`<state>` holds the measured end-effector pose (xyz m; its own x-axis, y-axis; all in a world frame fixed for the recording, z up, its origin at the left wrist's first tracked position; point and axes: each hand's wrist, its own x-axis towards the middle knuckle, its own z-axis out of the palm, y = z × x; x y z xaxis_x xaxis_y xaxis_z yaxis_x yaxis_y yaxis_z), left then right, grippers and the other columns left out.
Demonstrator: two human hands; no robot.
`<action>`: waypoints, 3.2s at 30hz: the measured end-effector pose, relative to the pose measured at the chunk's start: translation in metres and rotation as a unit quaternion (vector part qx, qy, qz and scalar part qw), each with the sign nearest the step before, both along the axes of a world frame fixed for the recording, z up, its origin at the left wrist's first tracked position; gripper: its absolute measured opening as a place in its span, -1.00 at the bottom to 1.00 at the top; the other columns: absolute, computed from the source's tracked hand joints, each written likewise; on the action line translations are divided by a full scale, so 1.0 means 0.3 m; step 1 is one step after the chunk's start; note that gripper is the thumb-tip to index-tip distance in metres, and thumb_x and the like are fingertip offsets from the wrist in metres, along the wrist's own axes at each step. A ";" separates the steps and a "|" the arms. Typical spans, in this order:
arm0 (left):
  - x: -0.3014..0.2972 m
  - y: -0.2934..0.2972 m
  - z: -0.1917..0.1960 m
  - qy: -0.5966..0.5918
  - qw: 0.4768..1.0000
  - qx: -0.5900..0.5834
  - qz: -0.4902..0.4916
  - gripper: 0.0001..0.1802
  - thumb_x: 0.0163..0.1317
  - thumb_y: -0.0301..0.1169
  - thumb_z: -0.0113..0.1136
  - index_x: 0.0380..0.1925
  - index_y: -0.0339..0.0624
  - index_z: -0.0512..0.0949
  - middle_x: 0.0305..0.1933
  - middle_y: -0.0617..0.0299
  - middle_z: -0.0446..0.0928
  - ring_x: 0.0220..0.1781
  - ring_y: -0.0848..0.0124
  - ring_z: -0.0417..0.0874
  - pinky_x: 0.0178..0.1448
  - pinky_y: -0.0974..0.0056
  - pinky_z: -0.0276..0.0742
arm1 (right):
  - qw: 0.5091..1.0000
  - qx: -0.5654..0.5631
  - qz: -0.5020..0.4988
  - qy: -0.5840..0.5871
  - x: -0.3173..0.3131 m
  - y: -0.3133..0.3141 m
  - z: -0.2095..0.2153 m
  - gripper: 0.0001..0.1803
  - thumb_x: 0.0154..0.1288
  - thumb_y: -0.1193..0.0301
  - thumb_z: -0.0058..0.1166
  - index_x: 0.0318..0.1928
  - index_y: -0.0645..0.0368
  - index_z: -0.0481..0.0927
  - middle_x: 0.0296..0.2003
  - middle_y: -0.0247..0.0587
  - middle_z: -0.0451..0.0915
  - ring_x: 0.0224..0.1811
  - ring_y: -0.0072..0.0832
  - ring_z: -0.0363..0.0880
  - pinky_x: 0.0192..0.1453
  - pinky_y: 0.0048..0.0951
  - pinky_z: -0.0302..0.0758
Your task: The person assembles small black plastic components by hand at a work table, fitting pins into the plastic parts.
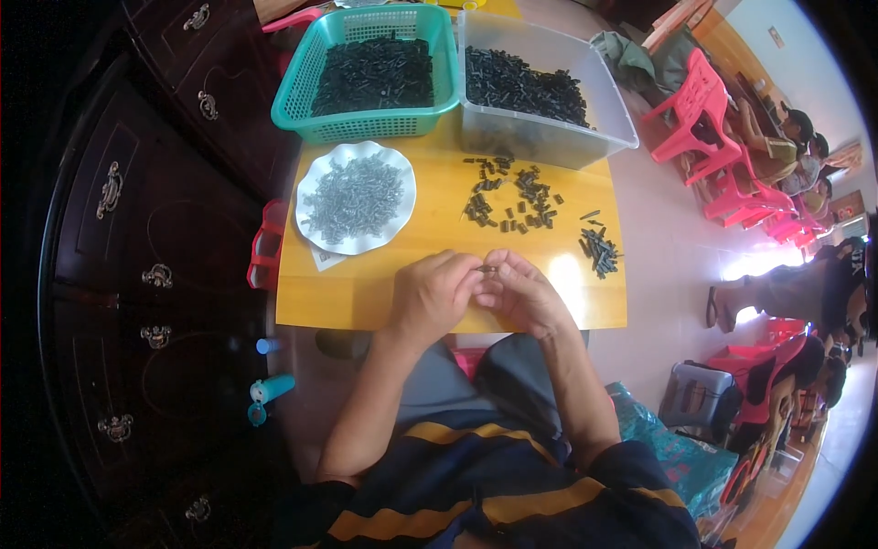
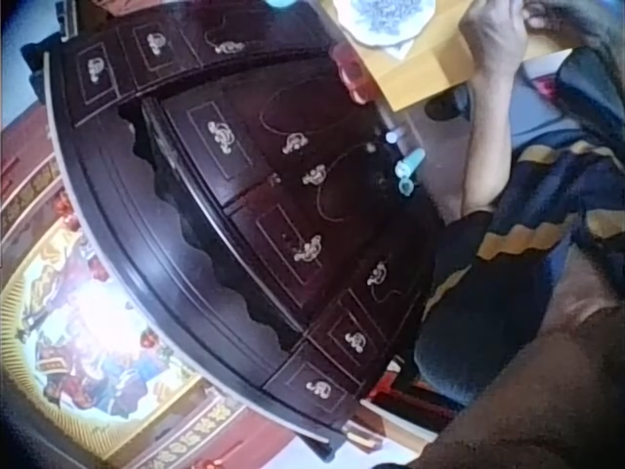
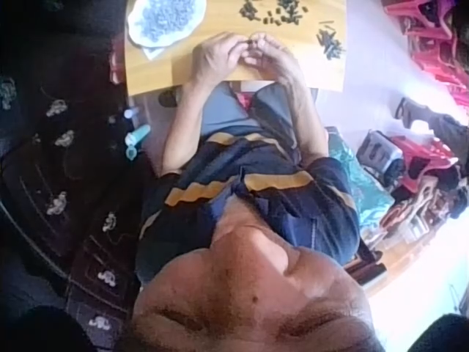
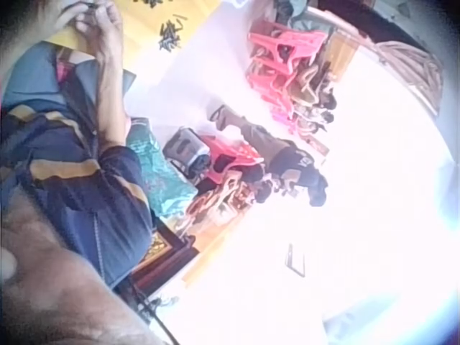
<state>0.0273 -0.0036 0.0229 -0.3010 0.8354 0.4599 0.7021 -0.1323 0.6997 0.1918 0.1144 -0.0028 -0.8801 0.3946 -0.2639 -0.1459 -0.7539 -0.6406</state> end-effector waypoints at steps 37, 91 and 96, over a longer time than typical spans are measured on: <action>-0.002 -0.011 0.014 -0.036 0.998 -0.015 -0.058 -0.82 0.16 -0.48 0.38 -0.22 -0.23 0.71 -0.36 -0.03 0.70 -0.32 0.02 0.76 -0.26 0.12 0.63 | 0.994 0.092 -0.057 -0.025 0.004 -0.063 0.009 -0.88 0.50 0.40 0.20 -0.12 0.16 0.56 -0.22 -0.36 0.66 -0.14 -0.57 0.70 0.10 -0.44 0.71; 0.087 0.013 0.000 -0.002 0.996 -0.051 -0.068 -0.49 0.07 -0.44 0.47 0.10 -0.06 0.66 -0.46 0.19 0.67 -0.47 0.27 0.71 -0.34 0.20 0.61 | 1.000 -0.003 -0.012 0.011 0.062 -0.029 -0.061 -0.76 0.51 0.42 0.18 0.09 0.16 0.50 -0.07 -0.25 0.64 0.00 -0.48 0.66 0.18 -0.44 0.60; 0.081 0.007 0.013 -0.015 0.994 -0.074 -0.077 -0.47 0.06 -0.37 0.48 0.11 -0.01 0.66 -0.33 0.22 0.70 -0.31 0.24 0.76 -0.23 0.16 0.67 | 0.999 -0.023 0.019 0.017 0.061 -0.026 -0.036 -0.75 0.49 0.38 0.21 0.07 0.15 0.52 -0.09 -0.25 0.64 0.01 -0.47 0.66 0.21 -0.44 0.60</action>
<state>0.0515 -0.0013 0.0268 -0.1768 0.9303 0.3213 0.6596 -0.1304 0.7403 0.2102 0.1067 -0.0137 -0.9033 0.3484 -0.2504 -0.1375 -0.7879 -0.6002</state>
